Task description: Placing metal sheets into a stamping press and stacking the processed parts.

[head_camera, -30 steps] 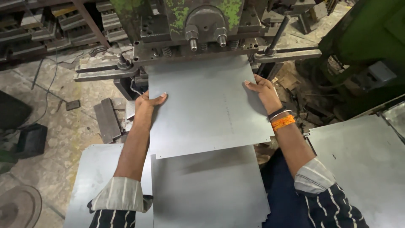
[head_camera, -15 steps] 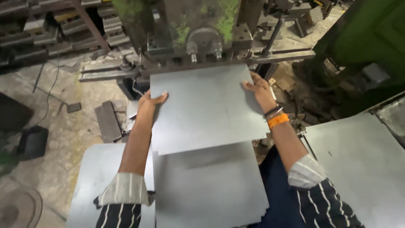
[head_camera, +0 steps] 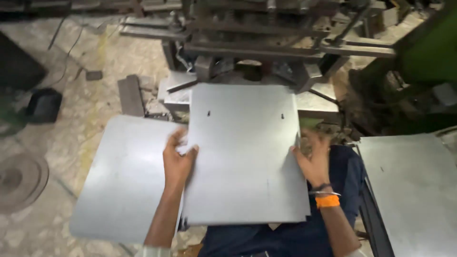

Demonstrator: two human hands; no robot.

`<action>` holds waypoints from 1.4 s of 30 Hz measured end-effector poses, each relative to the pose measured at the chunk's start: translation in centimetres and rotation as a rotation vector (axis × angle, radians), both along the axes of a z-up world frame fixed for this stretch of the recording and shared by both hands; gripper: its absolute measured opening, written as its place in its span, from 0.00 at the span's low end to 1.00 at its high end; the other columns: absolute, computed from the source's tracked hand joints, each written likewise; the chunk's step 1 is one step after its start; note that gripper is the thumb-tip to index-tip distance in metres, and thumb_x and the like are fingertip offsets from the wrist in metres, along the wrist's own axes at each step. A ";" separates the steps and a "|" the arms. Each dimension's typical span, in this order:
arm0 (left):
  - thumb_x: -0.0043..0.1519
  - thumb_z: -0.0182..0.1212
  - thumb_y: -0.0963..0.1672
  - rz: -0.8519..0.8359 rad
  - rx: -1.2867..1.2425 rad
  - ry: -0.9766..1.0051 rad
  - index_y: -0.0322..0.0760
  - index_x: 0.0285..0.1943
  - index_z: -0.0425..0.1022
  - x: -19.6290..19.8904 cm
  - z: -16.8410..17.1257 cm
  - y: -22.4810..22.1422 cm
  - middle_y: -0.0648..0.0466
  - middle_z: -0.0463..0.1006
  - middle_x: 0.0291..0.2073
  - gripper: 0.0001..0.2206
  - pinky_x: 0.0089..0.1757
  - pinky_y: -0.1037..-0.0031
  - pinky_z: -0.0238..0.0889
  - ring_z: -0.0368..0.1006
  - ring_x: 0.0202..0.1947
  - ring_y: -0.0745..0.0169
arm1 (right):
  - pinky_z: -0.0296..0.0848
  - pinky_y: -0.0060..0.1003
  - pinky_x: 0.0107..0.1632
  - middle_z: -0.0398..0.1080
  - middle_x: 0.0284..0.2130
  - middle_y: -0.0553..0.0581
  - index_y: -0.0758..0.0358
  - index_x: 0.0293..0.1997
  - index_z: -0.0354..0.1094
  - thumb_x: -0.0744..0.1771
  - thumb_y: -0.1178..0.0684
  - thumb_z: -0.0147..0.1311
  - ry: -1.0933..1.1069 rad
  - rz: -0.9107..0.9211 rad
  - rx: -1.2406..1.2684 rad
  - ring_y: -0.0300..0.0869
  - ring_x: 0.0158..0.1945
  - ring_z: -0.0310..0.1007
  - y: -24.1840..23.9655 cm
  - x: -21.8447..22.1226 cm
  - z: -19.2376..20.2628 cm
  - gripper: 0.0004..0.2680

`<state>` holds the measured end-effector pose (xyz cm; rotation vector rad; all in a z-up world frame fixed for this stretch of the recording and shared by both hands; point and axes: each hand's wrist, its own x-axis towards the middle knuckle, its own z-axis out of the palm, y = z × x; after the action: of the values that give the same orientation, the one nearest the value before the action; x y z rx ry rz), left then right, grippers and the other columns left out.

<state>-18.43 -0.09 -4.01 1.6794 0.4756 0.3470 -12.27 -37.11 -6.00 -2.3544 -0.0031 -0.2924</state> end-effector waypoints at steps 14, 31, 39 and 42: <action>0.61 0.43 0.70 0.394 0.951 0.771 0.28 0.75 0.57 -4.5 -18.7 28.3 0.34 0.68 0.64 0.49 0.62 0.47 0.48 0.61 0.65 0.36 | 0.72 0.54 0.57 0.68 0.56 0.60 0.57 0.64 0.62 0.67 0.51 0.52 0.287 0.868 -0.077 0.58 0.58 0.71 34.4 1.4 -3.6 0.17; 0.68 0.63 0.53 0.385 0.063 0.380 0.27 0.61 0.73 -3.9 0.2 29.2 0.33 0.71 0.60 0.25 0.57 0.39 0.59 0.64 0.64 0.32 | 0.71 0.62 0.58 0.39 0.69 0.81 0.71 0.74 0.31 0.65 0.60 0.59 0.268 0.544 0.729 0.77 0.62 0.56 29.1 -5.4 5.2 0.34; 0.68 0.57 0.53 -0.095 -0.881 0.149 0.46 0.49 0.80 2.2 -2.6 13.0 0.53 0.79 0.34 0.14 0.37 0.72 0.68 0.76 0.36 0.56 | 0.66 0.27 0.46 0.55 0.31 0.49 0.74 0.61 0.67 0.65 0.59 0.64 0.058 -0.016 0.607 0.39 0.37 0.59 8.8 1.4 5.9 0.19; 0.58 0.62 0.53 -0.156 -0.846 0.317 0.49 0.75 0.63 3.7 -8.1 6.3 0.43 0.74 0.59 0.33 0.62 0.51 0.57 0.68 0.60 0.47 | 0.75 0.35 0.37 0.69 0.32 0.54 0.63 0.63 0.68 0.67 0.58 0.58 0.164 0.056 0.756 0.40 0.32 0.71 3.7 3.3 7.7 0.16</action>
<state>-14.77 6.25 -12.15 0.9270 0.6106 -0.2291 -8.97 -33.43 1.69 -1.6153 0.1029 -0.0502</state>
